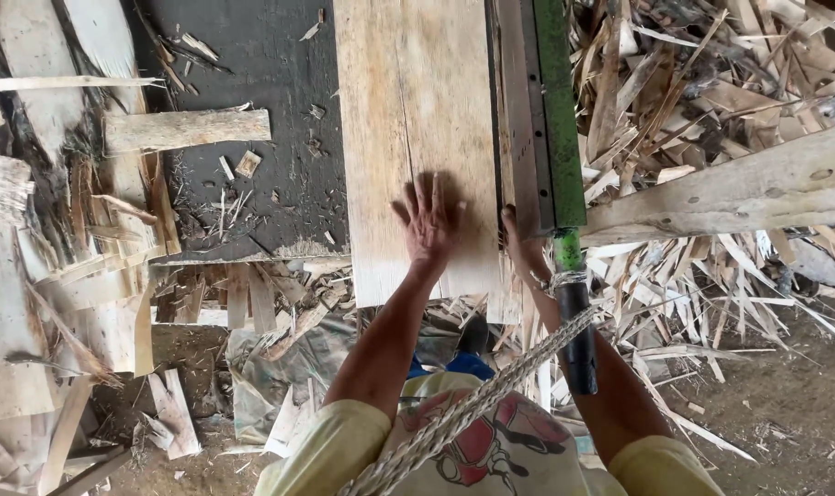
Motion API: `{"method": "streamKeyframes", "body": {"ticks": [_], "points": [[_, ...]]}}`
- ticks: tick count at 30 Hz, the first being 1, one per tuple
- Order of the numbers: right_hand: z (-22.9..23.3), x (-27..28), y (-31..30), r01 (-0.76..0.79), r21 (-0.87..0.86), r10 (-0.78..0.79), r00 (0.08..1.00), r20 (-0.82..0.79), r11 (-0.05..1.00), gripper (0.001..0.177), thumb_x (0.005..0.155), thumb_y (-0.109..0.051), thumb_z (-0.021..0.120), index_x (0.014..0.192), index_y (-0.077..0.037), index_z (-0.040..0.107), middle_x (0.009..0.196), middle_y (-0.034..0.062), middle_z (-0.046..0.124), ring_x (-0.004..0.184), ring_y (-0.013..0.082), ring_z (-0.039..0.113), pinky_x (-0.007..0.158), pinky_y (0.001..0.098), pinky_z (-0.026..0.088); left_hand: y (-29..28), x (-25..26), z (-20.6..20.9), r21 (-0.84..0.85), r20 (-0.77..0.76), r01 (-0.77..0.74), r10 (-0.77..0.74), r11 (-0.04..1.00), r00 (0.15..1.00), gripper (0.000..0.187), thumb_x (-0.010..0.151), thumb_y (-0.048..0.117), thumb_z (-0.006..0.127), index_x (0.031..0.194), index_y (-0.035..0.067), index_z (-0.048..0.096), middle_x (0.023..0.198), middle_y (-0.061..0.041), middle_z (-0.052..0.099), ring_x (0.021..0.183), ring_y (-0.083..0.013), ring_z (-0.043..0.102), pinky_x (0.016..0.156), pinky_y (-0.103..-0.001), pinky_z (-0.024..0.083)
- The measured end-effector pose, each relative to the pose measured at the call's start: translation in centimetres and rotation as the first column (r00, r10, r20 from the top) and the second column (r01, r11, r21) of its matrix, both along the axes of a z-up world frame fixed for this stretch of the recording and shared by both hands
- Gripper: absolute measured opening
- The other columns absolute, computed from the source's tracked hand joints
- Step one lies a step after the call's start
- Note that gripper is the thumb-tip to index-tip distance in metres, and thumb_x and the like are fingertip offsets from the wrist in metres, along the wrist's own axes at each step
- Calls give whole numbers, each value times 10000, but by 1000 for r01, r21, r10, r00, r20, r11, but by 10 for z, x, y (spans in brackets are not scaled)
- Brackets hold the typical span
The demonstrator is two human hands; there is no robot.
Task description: Using a manual lever-action blade to cut strips of wood veneer or thin lumber.
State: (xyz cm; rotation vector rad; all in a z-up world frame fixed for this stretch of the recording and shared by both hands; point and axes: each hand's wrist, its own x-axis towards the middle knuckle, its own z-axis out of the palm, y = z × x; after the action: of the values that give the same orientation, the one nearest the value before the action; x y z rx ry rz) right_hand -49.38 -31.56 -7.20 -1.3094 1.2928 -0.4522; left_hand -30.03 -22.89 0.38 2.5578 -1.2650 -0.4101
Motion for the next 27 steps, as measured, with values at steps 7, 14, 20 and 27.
{"method": "streamKeyframes", "body": {"ticks": [7,14,20,27], "points": [[-13,1,1,-64,-509,115,991,70,859,719,1125,-452,600,1547,76,355,1517,327,449,1377,438,455,1096,519,396,2,-3,5,-38,27,-10,11,999,1000,833,1015,713,297,1666,204,190,1721,-182,129,1579,-425,88,1242,-663,-55],[-5,3,0,-351,-810,-58,903,-425,469,363,1018,-232,657,1249,40,594,1119,274,663,962,410,639,812,502,545,2,-3,9,7,16,-20,20,1000,1000,841,1007,707,323,1654,190,172,1722,-163,109,1579,-428,74,1230,-665,-61],[-8,-43,36,-351,-742,-33,894,-448,572,316,1035,-235,646,1201,28,589,1029,242,644,879,380,610,747,478,519,2,-3,2,43,35,-6,4,999,999,851,1001,722,308,1657,204,154,1722,-158,97,1576,-429,82,1226,-663,-62],[3,-121,73,-323,-671,-32,888,-459,668,272,1055,-238,633,1145,13,583,923,206,621,781,344,577,672,450,489,-3,-4,-3,15,30,-29,28,999,999,880,979,759,330,1653,223,144,1727,-138,112,1581,-411,106,1246,-658,-29]]}}
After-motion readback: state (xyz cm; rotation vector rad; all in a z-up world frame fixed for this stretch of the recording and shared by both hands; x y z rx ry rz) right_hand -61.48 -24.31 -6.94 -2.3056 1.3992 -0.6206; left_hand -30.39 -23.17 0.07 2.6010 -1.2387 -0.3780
